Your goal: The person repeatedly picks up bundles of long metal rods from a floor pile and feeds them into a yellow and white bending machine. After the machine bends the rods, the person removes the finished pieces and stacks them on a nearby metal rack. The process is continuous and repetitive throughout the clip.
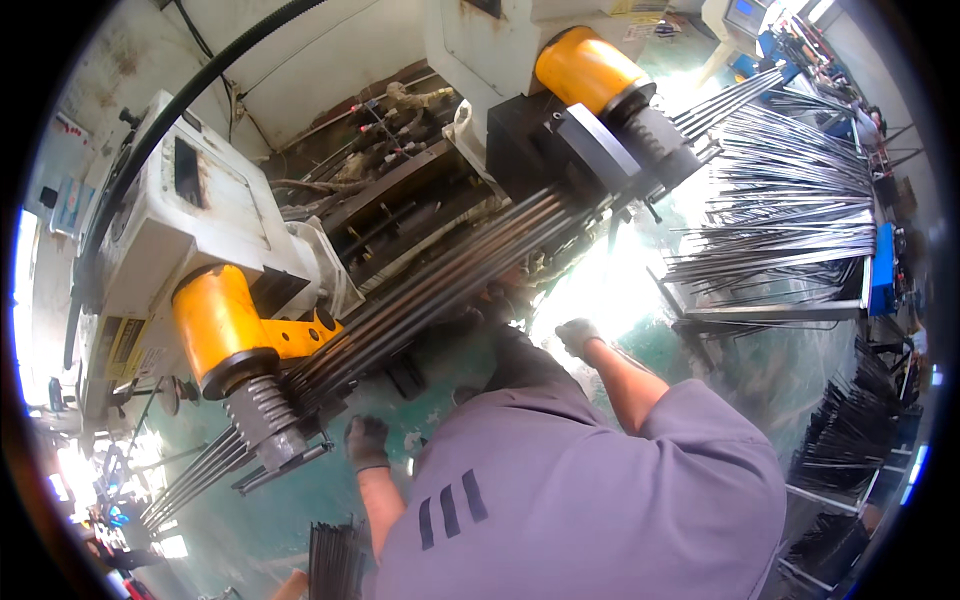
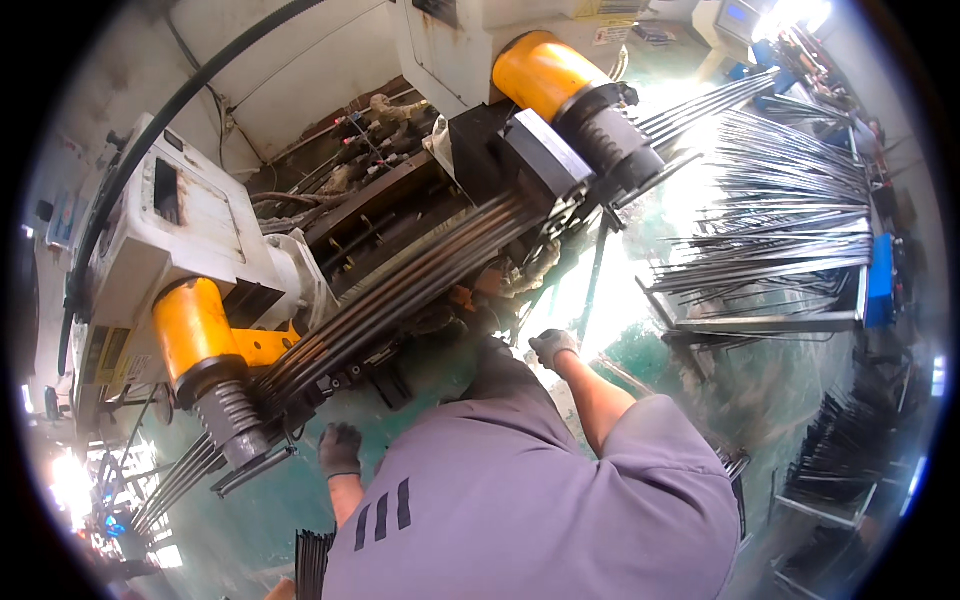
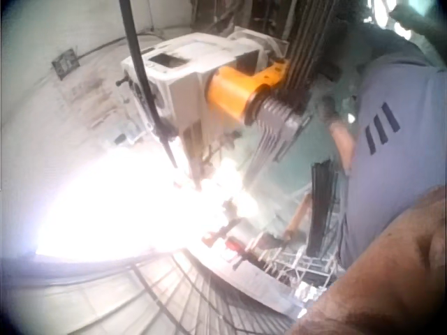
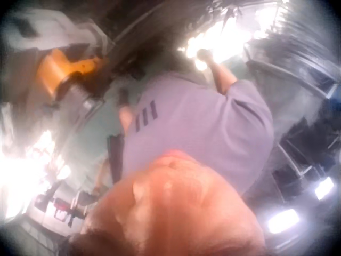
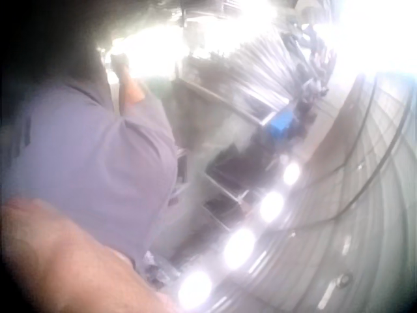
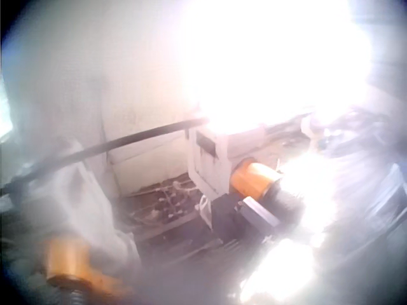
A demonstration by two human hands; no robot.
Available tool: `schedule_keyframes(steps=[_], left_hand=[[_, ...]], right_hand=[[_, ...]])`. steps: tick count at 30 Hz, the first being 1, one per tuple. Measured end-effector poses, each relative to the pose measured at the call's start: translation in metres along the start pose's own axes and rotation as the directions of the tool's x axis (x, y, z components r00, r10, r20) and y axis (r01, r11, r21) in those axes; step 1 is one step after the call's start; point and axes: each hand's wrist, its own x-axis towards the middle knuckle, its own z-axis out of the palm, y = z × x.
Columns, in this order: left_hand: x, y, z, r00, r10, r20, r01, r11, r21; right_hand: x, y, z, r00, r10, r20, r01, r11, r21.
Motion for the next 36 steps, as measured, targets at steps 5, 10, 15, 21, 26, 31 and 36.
schedule_keyframes(steps=[5,10,15,21,26,31,36], left_hand=[[-0.019,0.111,0.029,0.976,-0.142,-0.163,0.136,-0.185,0.973],[-0.036,0.174,0.032,0.998,0.058,-0.03,0.065,-0.899,0.434],[-0.054,0.23,0.016,0.929,0.354,0.106,0.311,-0.904,0.294],[-0.07,0.327,0.044,0.631,0.708,-0.317,0.463,-0.015,0.886],[-0.07,0.389,0.085,0.518,0.839,-0.167,0.338,-0.022,0.941],[-0.076,0.441,0.118,0.453,0.889,-0.07,0.244,-0.048,0.968],[-0.078,0.475,0.136,0.42,0.907,-0.013,0.162,-0.061,0.985]], right_hand=[[-0.026,0.005,0.027,0.924,-0.382,-0.01,0.378,0.919,-0.113],[-0.151,-0.116,-0.007,0.883,-0.446,-0.144,0.468,0.817,0.337],[-0.21,-0.207,-0.024,0.847,-0.459,-0.269,0.452,0.355,0.818],[-0.174,-0.28,-0.021,0.873,-0.473,-0.117,0.035,-0.178,0.983],[-0.169,-0.287,-0.011,0.827,-0.516,-0.224,0.038,-0.345,0.938],[-0.164,-0.286,-0.011,0.834,-0.518,-0.193,-0.003,-0.353,0.936],[-0.151,-0.287,-0.002,0.808,-0.541,-0.231,0.029,-0.356,0.934]])
